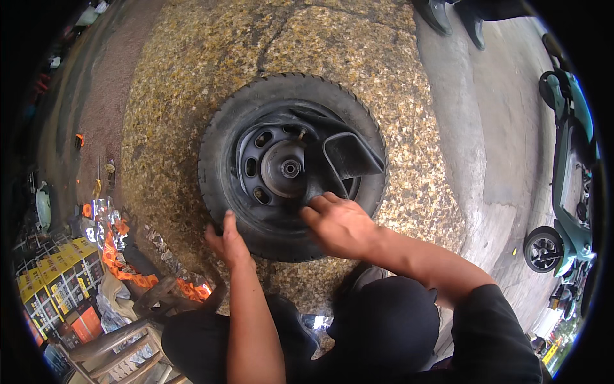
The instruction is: The person installs a new tire onto a scooter wheel rim by hand. They first place the tire onto the rim, then work the inner tube into place, and finally seat the tire bead around the rim.
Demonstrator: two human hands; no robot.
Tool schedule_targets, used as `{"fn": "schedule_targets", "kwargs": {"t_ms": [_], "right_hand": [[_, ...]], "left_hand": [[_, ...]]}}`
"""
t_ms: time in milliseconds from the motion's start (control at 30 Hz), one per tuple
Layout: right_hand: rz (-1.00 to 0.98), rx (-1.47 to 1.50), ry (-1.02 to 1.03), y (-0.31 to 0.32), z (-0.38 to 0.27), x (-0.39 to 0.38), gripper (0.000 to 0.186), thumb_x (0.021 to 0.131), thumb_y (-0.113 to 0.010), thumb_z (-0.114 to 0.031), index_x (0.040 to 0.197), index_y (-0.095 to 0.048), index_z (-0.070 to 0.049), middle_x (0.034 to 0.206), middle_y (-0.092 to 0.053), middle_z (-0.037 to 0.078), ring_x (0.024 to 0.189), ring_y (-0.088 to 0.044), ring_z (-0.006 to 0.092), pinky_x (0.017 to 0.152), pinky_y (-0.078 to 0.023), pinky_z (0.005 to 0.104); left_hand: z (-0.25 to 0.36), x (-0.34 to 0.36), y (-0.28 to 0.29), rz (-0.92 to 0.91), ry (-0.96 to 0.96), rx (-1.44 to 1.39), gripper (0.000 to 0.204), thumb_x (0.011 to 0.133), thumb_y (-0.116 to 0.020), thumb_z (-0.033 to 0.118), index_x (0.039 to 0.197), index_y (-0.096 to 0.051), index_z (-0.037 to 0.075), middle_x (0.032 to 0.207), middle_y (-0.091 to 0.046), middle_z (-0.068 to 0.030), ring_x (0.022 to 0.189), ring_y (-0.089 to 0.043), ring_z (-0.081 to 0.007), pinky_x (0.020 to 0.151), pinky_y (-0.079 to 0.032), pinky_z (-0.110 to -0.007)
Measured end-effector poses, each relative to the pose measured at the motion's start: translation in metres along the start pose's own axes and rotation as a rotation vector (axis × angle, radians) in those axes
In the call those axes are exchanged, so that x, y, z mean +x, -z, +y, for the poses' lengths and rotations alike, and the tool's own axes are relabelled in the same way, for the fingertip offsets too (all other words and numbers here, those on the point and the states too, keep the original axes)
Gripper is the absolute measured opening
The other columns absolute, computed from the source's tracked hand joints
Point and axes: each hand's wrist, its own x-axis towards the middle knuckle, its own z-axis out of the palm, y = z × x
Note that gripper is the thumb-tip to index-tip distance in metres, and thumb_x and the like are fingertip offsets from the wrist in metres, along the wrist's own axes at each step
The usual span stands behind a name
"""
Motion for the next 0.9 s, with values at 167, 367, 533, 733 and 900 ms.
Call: {"fn": "schedule_targets", "kwargs": {"t_ms": [167, 367, 533, 733, 900], "right_hand": [[-0.195, 0.143, -0.099, -0.035, 0.016, 0.027, 0.024, 0.079, -0.063, -0.006, 0.102, -0.066, -0.006, 0.082, -0.070, 0.019, 0.085, -0.071, 0.0369, 0.077, -0.056, 0.0456], [-0.396, 0.351, -0.100, -0.031, 0.018, 0.058, 0.026, 0.077, -0.062, -0.005, 0.098, -0.077, -0.009, 0.097, -0.074, 0.016, 0.100, -0.070, 0.0345, 0.088, -0.055, 0.0403], [-0.579, 0.376, -0.216, -0.023, 0.010, 0.077, 0.033, 0.080, -0.057, -0.008, 0.107, -0.077, -0.009, 0.116, -0.071, 0.019, 0.118, -0.064, 0.0349, 0.101, -0.050, 0.0397], [-0.555, 0.412, -0.276, -0.019, 0.002, 0.073, 0.035, 0.082, -0.054, -0.010, 0.111, -0.073, -0.001, 0.119, -0.069, 0.023, 0.121, -0.062, 0.0370, 0.102, -0.049, 0.0423], [-0.450, 0.524, -0.219, -0.018, 0.008, 0.065, 0.041, 0.079, -0.056, -0.009, 0.116, -0.070, 0.000, 0.120, -0.069, 0.023, 0.118, -0.064, 0.0371, 0.099, -0.050, 0.0422]], "left_hand": [[-0.018, -0.016, 0.024, -0.399, 0.525, -0.566, 0.069, 0.090, -0.065, 0.049, 0.142, -0.052, 0.006, 0.140, -0.058, -0.0138, 0.128, -0.055, -0.0325, 0.110, -0.042, -0.049], [0.001, -0.030, 0.018, -0.355, 0.461, -0.562, 0.068, 0.091, -0.062, 0.051, 0.141, -0.052, 0.005, 0.138, -0.059, -0.0127, 0.126, -0.056, -0.0327, 0.109, -0.043, -0.049], [0.010, -0.035, 0.013, -0.348, 0.432, -0.575, 0.067, 0.092, -0.060, 0.049, 0.141, -0.051, 0.005, 0.139, -0.058, -0.0129, 0.125, -0.057, -0.0331, 0.108, -0.044, -0.049], [0.012, -0.032, 0.010, -0.303, 0.381, -0.542, 0.067, 0.093, -0.060, 0.050, 0.141, -0.051, 0.004, 0.139, -0.058, -0.0135, 0.125, -0.057, -0.0328, 0.108, -0.044, -0.048], [0.016, -0.030, 0.009, -0.309, 0.390, -0.534, 0.067, 0.093, -0.061, 0.050, 0.141, -0.051, 0.004, 0.140, -0.057, -0.0133, 0.124, -0.057, -0.0325, 0.106, -0.045, -0.048]]}}
